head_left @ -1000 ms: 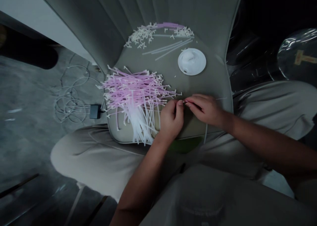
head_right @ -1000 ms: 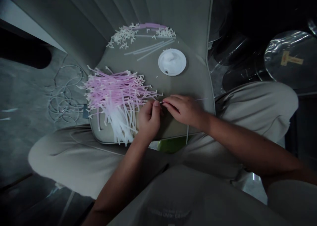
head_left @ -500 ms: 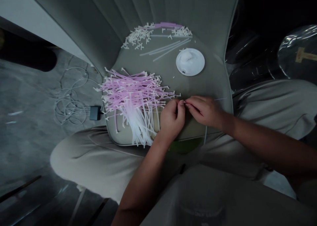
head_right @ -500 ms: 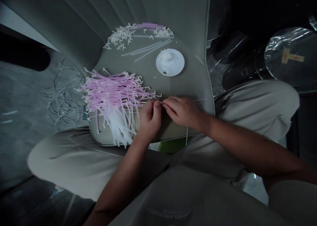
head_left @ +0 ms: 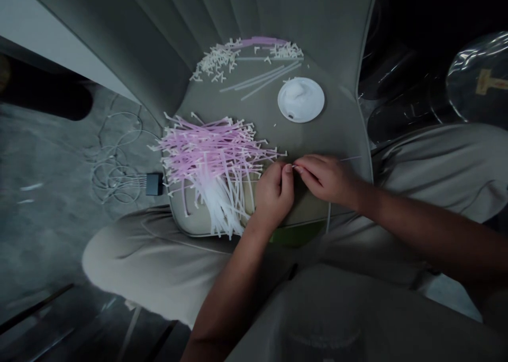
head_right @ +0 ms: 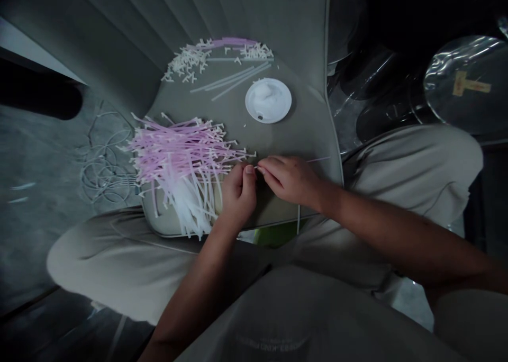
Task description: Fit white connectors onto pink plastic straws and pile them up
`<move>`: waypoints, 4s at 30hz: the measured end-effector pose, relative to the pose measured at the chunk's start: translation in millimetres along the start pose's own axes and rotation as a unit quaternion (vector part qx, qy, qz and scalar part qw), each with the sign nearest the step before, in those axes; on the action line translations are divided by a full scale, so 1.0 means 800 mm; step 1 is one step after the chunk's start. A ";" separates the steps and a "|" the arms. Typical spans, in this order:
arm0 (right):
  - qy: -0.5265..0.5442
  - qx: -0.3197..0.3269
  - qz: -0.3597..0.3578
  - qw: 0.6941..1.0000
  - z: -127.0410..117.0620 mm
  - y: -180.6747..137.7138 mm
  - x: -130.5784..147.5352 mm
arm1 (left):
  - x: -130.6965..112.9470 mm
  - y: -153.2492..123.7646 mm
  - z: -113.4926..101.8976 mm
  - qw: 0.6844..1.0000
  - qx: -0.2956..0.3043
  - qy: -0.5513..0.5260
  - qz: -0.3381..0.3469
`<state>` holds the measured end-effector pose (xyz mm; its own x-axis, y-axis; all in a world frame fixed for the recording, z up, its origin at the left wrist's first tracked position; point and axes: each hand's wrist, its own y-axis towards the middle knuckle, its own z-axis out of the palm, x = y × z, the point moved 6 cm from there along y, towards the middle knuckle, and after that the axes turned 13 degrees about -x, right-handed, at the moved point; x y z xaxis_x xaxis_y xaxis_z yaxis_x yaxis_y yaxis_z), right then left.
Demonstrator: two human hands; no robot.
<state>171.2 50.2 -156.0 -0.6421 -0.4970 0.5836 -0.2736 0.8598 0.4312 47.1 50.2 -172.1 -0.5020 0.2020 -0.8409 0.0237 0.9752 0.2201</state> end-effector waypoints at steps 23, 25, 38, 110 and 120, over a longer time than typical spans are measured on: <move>0.023 0.000 -0.013 1.000 0.000 -0.002 0.003 | 0.000 0.001 0.000 1.000 0.003 0.010 0.015; 0.026 -0.001 -0.012 1.000 0.001 -0.002 0.002 | 0.001 0.000 0.000 1.000 0.003 0.011 0.019; 0.031 -0.004 -0.010 0.999 0.003 -0.004 -0.001 | -0.001 0.002 0.001 0.999 0.012 -0.002 0.037; 0.022 0.092 -0.016 0.995 0.009 -0.004 -0.005 | 0.002 0.008 -0.001 0.992 0.122 0.000 0.013; 0.042 0.080 -0.004 0.996 0.010 -0.003 -0.007 | -0.004 0.011 -0.003 0.987 0.153 0.016 -0.044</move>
<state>170.0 52.0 -166.0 -0.5790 -0.5064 0.6390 -0.3939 0.8599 0.3246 46.7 58.0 -166.4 -0.5416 0.1164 -0.8326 0.2364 0.9715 -0.0180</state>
